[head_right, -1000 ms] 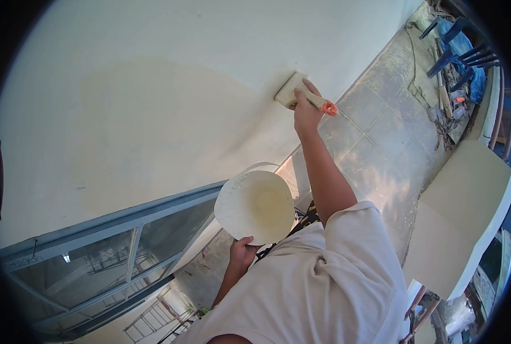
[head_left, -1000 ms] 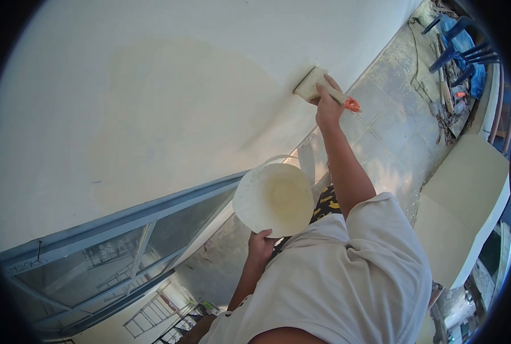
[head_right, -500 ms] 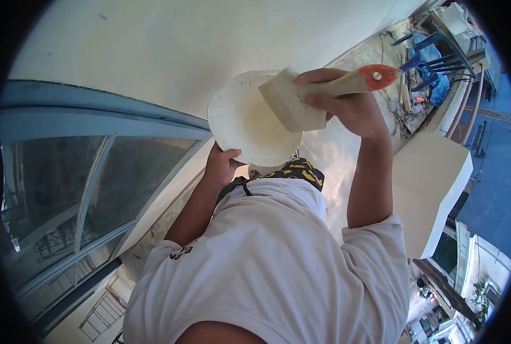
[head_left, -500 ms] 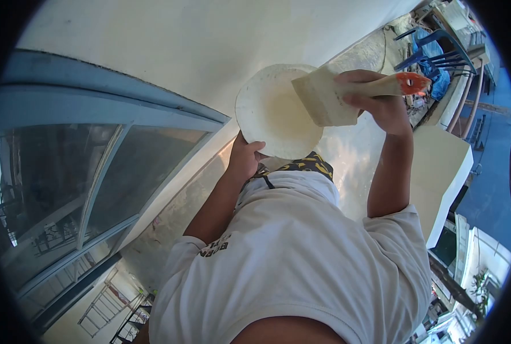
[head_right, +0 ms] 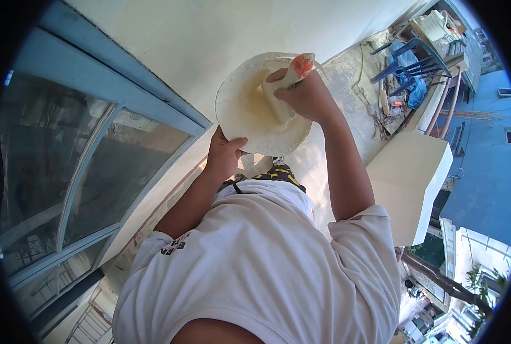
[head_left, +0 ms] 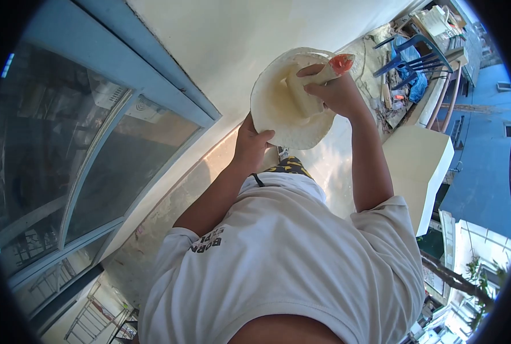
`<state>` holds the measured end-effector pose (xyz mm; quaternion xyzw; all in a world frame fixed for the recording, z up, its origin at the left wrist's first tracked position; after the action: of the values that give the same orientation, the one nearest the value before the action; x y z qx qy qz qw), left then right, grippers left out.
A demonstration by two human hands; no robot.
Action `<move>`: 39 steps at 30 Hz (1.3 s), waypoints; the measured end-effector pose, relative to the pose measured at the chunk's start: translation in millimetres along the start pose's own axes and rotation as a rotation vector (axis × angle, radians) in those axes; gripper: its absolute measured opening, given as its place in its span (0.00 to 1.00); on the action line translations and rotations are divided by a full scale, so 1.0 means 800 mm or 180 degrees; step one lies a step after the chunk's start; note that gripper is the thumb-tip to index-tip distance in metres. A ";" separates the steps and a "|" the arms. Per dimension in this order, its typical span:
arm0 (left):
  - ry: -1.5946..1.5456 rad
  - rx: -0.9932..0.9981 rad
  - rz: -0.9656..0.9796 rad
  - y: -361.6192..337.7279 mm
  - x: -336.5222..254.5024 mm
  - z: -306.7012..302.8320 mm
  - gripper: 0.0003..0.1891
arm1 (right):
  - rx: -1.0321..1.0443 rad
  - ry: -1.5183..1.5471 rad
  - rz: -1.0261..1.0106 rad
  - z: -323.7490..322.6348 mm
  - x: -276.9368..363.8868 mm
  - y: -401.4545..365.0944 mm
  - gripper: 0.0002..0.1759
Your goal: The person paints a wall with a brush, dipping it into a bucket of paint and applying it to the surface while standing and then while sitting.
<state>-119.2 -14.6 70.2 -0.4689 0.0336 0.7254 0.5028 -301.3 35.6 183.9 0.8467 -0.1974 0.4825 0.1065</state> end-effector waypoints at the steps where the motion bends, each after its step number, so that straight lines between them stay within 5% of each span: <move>1: 0.0062 -0.0010 0.0015 -0.003 -0.002 0.000 0.26 | -0.0005 0.0034 -0.0023 0.003 0.000 0.001 0.16; 17: -0.0182 -0.0049 -0.0094 -0.011 0.003 -0.009 0.34 | 0.0208 -0.0044 0.0230 0.021 0.004 0.000 0.17; 20: -0.0321 -0.0060 -0.0222 -0.007 0.001 -0.010 0.34 | -0.0225 0.0200 0.0086 0.006 0.015 -0.029 0.15; 22: -0.0218 -0.0229 -0.0514 0.000 0.010 -0.020 0.33 | -0.0920 0.0882 -0.0669 -0.004 0.023 -0.054 0.13; 26: -0.0459 -0.0121 -0.0593 0.018 0.035 -0.039 0.30 | -0.0829 0.0210 -0.1414 0.040 -0.019 -0.081 0.13; 30: -0.0475 -0.0179 -0.0768 0.027 0.055 -0.053 0.33 | -0.1284 0.0243 -0.1613 0.049 -0.052 -0.087 0.12; 32: -0.0305 -0.0108 -0.0863 0.033 0.068 -0.060 0.34 | -0.0699 0.0057 -0.1552 0.056 -0.073 -0.076 0.13; 36: -0.0316 -0.0395 -0.0865 0.048 0.068 -0.050 0.35 | -0.1063 0.0593 -0.1912 0.036 -0.092 -0.056 0.15; 39: -0.0289 -0.0700 -0.0868 0.068 0.084 -0.040 0.35 | -0.0260 0.0439 -0.1628 0.026 -0.118 -0.031 0.14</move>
<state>-143.4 -11.2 -18.2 -0.4880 -0.1326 0.6702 0.5432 -317.4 72.2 92.4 0.8292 0.0114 0.4880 0.2723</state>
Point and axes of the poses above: each hand's wrist, its own y-axis towards the middle knuckle, its own z-axis out of the palm, x = y × z, the point moved 5 cm from there along y, towards the middle knuckle, and after that the axes turned 9 degrees about -z, right-handed, at the moved point
